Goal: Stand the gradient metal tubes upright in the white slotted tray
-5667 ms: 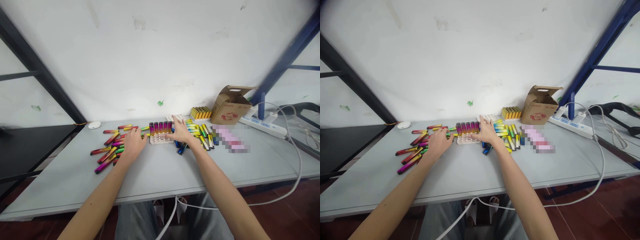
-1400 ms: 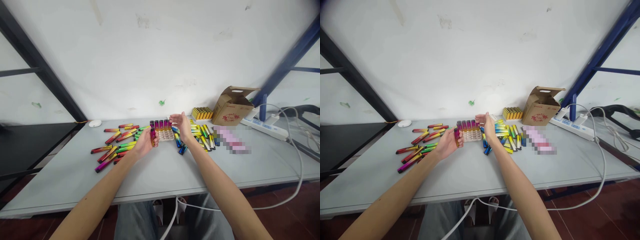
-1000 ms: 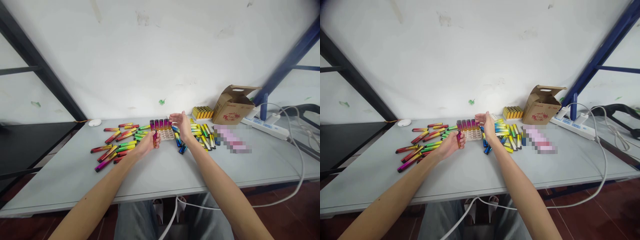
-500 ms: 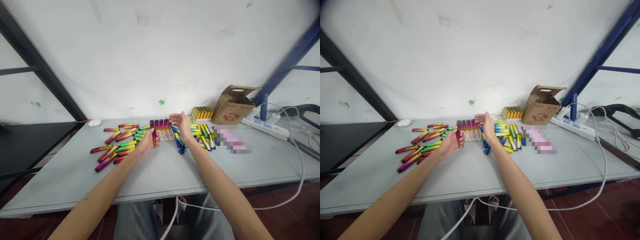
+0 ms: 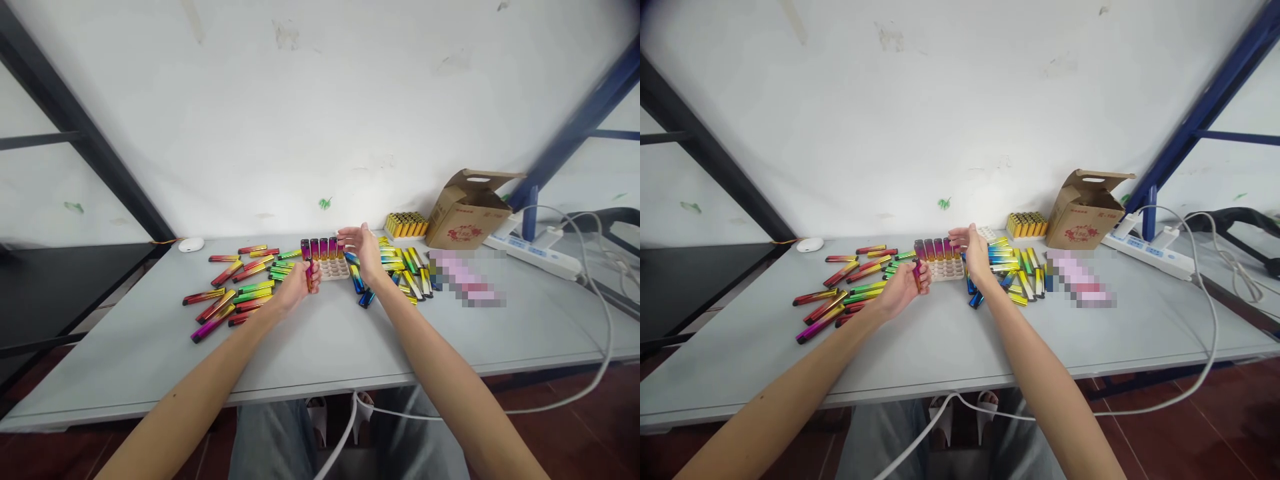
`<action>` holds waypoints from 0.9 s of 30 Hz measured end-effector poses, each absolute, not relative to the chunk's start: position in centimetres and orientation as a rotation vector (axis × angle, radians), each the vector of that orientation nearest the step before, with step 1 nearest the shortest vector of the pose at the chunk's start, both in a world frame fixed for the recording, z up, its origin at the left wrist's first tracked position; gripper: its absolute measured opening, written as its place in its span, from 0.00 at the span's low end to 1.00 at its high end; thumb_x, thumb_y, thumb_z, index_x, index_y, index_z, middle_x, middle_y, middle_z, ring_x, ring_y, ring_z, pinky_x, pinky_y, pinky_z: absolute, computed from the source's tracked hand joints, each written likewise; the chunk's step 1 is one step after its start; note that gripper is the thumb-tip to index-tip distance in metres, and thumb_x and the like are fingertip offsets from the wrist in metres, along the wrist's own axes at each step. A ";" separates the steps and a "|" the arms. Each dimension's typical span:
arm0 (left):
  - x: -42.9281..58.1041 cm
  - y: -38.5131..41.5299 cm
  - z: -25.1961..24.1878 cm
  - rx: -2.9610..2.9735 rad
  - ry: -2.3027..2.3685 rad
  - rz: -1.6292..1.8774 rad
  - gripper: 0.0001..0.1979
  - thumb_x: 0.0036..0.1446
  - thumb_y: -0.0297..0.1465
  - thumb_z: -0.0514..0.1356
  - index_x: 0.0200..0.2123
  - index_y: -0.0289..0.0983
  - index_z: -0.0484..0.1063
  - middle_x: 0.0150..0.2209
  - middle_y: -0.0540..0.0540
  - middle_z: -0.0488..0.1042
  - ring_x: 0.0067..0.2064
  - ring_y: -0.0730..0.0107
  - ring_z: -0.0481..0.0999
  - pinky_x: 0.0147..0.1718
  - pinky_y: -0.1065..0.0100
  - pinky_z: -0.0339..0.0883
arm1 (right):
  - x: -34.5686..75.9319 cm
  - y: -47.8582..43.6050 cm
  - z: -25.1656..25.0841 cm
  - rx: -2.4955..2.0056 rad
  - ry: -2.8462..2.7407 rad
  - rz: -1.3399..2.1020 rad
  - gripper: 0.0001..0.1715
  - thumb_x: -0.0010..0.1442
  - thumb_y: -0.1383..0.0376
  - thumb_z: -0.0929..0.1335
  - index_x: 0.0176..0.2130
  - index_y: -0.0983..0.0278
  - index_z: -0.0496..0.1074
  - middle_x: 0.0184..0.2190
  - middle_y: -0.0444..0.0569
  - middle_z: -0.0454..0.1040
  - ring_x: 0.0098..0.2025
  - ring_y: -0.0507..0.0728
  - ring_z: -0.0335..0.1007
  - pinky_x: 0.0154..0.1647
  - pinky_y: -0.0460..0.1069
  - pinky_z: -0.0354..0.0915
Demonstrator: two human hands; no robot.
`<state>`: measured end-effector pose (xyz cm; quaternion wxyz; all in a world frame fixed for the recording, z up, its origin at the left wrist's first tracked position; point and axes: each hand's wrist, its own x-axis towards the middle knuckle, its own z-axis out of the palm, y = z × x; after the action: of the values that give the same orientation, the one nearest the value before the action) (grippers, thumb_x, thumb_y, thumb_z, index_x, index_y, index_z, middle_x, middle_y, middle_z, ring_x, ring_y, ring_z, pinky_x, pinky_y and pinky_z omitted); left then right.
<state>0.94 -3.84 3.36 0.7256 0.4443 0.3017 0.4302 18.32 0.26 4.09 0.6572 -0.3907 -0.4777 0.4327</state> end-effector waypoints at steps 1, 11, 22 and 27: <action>1.0 -3.8 3.4 0.971 0.680 0.960 0.08 0.59 0.29 0.47 0.27 0.37 0.58 0.25 0.52 0.53 0.25 0.74 0.56 0.23 0.75 0.57 | 18.3 0.2 4.1 -0.886 -1.085 0.980 0.39 0.58 0.35 0.57 0.31 0.62 0.76 0.32 0.51 0.78 0.34 0.56 0.73 0.33 0.49 0.66; 0.8 -3.6 3.2 0.982 0.619 0.895 0.13 0.63 0.36 0.45 0.28 0.37 0.58 0.25 0.52 0.53 0.25 0.73 0.56 0.24 0.74 0.58 | 18.5 0.2 4.1 -0.880 -1.072 0.980 0.38 0.57 0.35 0.58 0.31 0.62 0.76 0.33 0.51 0.78 0.34 0.55 0.72 0.33 0.49 0.66; 1.0 -4.0 3.3 1.025 0.627 0.881 0.14 0.65 0.38 0.47 0.28 0.38 0.58 0.25 0.52 0.54 0.25 0.74 0.56 0.24 0.74 0.57 | 18.5 0.5 3.9 -0.869 -1.061 0.982 0.37 0.58 0.35 0.58 0.31 0.62 0.76 0.33 0.51 0.78 0.33 0.55 0.73 0.33 0.49 0.65; 1.2 -4.2 3.4 1.042 0.639 0.892 0.13 0.64 0.37 0.48 0.28 0.38 0.58 0.25 0.52 0.55 0.24 0.74 0.56 0.23 0.75 0.57 | 18.5 0.4 4.0 -0.887 -1.074 0.976 0.38 0.58 0.35 0.57 0.32 0.62 0.75 0.34 0.51 0.78 0.34 0.55 0.73 0.33 0.49 0.65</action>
<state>1.22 -4.21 3.44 0.7272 0.4727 0.2899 0.4046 18.50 0.43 4.00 0.6597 -0.3917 -0.4747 0.4313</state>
